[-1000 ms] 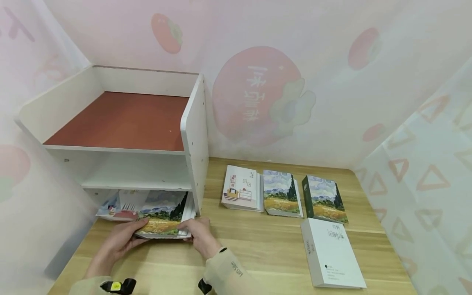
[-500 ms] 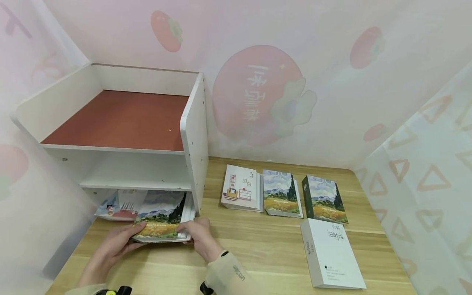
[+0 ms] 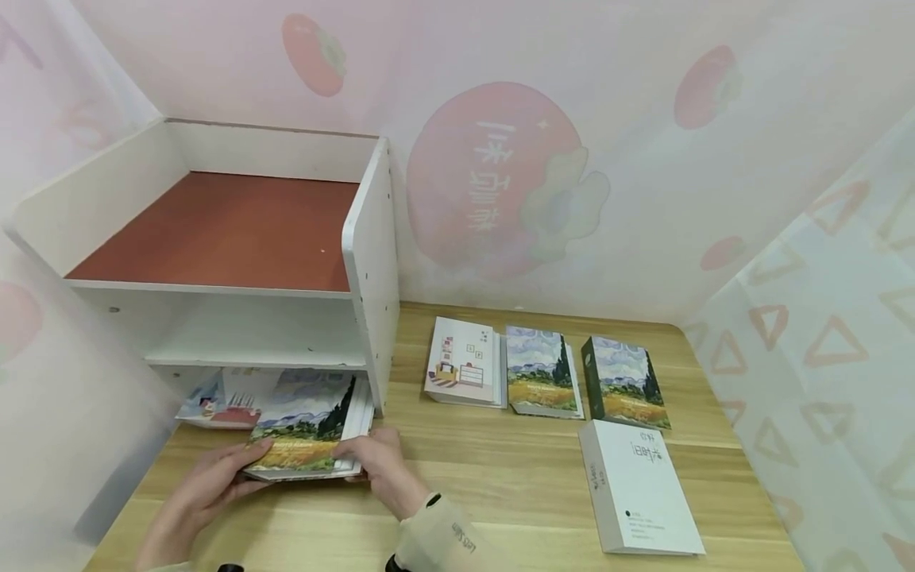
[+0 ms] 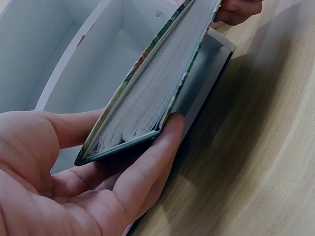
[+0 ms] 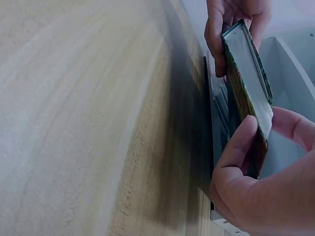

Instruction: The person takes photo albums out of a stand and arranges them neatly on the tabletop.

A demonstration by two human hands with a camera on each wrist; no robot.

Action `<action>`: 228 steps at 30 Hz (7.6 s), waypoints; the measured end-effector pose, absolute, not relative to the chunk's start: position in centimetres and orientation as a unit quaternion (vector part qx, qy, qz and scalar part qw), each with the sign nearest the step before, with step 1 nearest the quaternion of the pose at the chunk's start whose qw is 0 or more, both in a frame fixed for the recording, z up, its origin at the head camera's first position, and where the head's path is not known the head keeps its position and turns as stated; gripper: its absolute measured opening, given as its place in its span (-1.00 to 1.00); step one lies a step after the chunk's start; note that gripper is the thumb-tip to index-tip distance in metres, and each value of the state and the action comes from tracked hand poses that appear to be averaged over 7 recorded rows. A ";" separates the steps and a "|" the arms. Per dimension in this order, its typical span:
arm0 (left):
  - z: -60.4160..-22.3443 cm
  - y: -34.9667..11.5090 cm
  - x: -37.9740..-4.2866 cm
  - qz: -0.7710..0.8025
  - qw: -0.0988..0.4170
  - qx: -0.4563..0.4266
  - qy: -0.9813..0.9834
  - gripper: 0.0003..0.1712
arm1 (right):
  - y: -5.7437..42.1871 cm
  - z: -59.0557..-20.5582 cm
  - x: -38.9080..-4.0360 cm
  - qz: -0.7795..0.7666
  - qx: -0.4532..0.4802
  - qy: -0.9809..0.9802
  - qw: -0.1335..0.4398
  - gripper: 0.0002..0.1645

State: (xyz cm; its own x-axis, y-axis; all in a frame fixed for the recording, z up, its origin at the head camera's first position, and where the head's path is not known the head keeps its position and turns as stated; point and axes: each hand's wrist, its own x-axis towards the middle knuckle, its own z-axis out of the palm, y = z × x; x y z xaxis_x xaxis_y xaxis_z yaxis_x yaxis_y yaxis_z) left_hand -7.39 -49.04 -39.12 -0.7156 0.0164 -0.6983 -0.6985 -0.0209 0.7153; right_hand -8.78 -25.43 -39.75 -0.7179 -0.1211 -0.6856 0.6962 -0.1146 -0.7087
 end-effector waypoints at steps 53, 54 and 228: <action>-37.5 -52.6 -4.0 0.663 0.379 -0.176 0.622 -0.57 | -24.5 -38.9 -4.8 -0.679 0.214 0.628 0.314 -0.19; -37.6 -52.7 -3.9 0.666 0.382 -0.173 0.618 -0.58 | -24.5 -38.8 -4.7 -0.676 0.212 0.632 0.313 -0.18; -39.3 -23.9 -3.3 0.637 0.380 -0.030 0.670 -0.34 | 4.4 -38.5 -0.5 -0.526 0.200 0.771 0.297 -0.46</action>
